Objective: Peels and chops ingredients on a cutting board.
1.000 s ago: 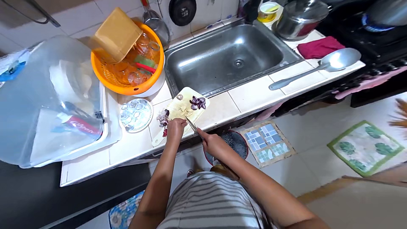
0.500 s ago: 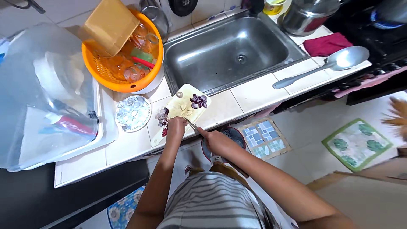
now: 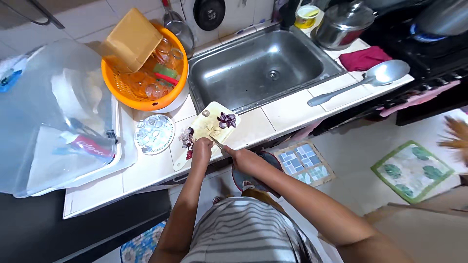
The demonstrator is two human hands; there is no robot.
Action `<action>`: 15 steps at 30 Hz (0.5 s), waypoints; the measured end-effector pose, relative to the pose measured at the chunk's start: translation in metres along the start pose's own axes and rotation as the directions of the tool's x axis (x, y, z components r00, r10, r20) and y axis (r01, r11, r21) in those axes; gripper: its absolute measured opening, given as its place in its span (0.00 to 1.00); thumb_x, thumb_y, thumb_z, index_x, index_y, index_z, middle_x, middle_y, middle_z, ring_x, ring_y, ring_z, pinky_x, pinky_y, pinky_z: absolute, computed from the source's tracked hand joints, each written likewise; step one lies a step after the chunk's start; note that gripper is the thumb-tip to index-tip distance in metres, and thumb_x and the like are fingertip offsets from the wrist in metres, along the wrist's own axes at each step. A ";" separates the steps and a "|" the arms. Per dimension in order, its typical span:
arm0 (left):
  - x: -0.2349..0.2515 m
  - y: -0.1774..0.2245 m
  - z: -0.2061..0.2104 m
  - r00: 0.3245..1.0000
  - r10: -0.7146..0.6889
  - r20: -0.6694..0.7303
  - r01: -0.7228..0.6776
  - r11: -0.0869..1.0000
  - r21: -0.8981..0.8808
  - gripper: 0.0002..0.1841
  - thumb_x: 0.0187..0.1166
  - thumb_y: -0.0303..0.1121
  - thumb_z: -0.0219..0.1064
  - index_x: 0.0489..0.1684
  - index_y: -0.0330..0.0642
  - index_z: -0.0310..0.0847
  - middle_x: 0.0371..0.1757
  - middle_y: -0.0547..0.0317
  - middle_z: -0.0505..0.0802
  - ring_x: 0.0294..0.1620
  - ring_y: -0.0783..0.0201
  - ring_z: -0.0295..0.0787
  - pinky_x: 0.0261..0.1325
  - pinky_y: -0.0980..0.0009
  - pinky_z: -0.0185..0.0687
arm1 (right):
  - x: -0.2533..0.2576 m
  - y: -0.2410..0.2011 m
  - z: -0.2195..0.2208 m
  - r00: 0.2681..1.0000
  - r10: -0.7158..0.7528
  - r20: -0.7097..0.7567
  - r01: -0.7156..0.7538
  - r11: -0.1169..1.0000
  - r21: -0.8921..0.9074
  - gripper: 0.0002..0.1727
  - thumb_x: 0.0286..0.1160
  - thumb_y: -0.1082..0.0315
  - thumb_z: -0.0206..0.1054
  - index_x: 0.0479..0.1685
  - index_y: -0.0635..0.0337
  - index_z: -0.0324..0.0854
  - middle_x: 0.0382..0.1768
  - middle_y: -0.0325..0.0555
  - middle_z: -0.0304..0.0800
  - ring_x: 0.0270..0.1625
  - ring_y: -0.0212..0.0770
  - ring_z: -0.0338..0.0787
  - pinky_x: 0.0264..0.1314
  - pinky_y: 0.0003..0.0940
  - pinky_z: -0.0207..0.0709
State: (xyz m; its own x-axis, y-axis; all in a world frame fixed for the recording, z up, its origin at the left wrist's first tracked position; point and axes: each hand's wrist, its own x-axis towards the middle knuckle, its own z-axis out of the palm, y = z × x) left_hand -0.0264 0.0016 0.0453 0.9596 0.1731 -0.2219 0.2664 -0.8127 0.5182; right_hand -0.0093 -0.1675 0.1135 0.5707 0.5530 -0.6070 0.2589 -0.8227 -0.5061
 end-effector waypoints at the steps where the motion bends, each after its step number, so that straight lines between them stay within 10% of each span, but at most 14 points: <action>1: 0.000 0.000 0.000 1.000 -0.007 -0.009 0.006 1.000 -0.011 0.10 0.81 0.21 0.64 0.49 0.26 0.90 0.59 0.35 0.92 0.67 0.41 0.87 0.76 0.50 0.74 | -0.002 -0.001 -0.001 1.000 -0.003 -0.012 0.003 1.000 -0.001 0.32 0.90 0.75 0.45 0.94 0.55 0.54 0.70 0.73 0.81 0.75 0.69 0.80 0.77 0.62 0.69; 15: 0.003 0.006 -0.009 0.987 -0.149 0.060 0.146 0.988 0.051 0.10 0.83 0.28 0.66 0.48 0.32 0.92 0.52 0.38 0.94 0.61 0.42 0.90 0.71 0.47 0.77 | 0.000 -0.008 -0.006 0.999 0.002 0.041 -0.001 1.000 -0.017 0.33 0.89 0.76 0.46 0.95 0.55 0.51 0.68 0.73 0.82 0.73 0.68 0.82 0.75 0.62 0.70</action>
State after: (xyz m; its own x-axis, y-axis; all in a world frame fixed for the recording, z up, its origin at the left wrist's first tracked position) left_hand -0.0207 0.0019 0.0548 0.9021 0.2584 -0.3456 0.3986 -0.8059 0.4379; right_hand -0.0062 -0.1619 0.1212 0.5386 0.5562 -0.6329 0.2712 -0.8256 -0.4948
